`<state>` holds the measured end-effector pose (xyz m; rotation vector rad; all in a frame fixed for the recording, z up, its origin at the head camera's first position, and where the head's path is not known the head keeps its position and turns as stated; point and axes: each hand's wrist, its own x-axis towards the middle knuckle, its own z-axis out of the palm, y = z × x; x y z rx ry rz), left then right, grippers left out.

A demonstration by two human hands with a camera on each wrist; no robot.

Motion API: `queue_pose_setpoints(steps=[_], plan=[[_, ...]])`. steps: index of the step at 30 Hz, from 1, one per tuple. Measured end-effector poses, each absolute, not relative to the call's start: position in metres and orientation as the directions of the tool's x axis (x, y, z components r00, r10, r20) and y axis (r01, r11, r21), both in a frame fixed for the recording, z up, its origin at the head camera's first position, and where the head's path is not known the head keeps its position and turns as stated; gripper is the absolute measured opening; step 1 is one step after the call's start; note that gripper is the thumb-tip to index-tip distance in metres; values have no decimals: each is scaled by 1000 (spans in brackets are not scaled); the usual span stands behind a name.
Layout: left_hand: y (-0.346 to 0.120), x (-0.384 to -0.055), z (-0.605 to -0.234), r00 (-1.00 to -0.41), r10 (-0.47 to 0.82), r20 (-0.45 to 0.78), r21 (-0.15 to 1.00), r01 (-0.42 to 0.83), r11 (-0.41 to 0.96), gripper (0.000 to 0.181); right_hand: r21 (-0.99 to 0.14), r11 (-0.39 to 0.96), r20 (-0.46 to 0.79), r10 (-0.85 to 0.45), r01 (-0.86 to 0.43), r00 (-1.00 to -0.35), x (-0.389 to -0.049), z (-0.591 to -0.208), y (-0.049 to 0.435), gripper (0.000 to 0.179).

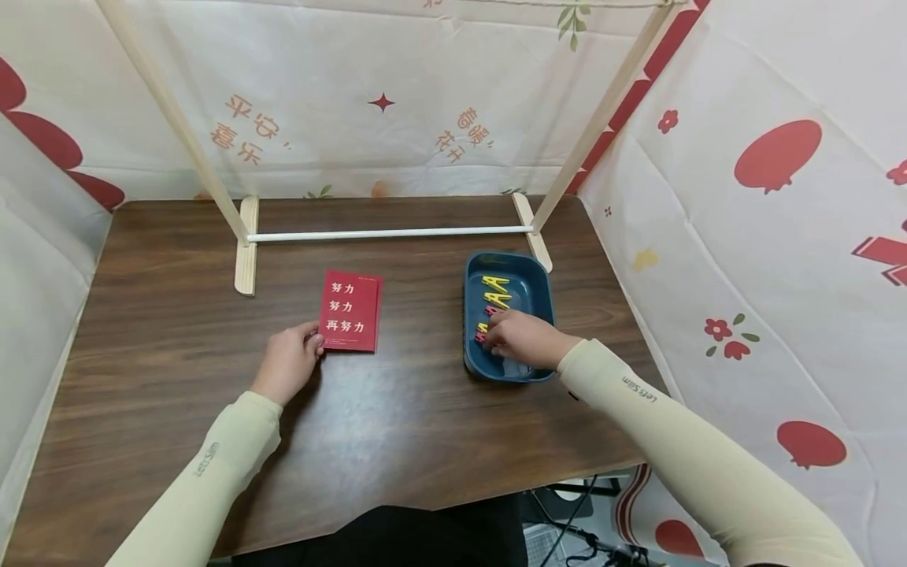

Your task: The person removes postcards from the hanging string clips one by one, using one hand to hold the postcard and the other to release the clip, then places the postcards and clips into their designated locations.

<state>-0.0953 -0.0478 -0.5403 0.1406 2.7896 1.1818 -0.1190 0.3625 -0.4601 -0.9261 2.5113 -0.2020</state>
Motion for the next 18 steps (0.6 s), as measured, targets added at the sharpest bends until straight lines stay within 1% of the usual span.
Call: queue_pose_setpoints(steps=[5, 9, 13, 18], plan=[[-45, -96, -545, -987, 130, -97, 721, 20, 692, 41, -275, 783, -403, -621, -558, -672, -114, -465, 364, 18], [-42, -96, -548, -986, 134, -104, 723, 17, 691, 42, -266, 786, -398, -616, -557, -679, -111, -468, 365, 19], [-40, -93, -551, -984, 132, -118, 705, 11, 710, 38, -261, 779, -393, -626, -571, -674, -107, -471, 363, 19], [-39, -90, -555, -983, 149, -107, 672, 39, 740, 27, -247, 762, -379, -645, -599, -664, -103, -482, 364, 19]])
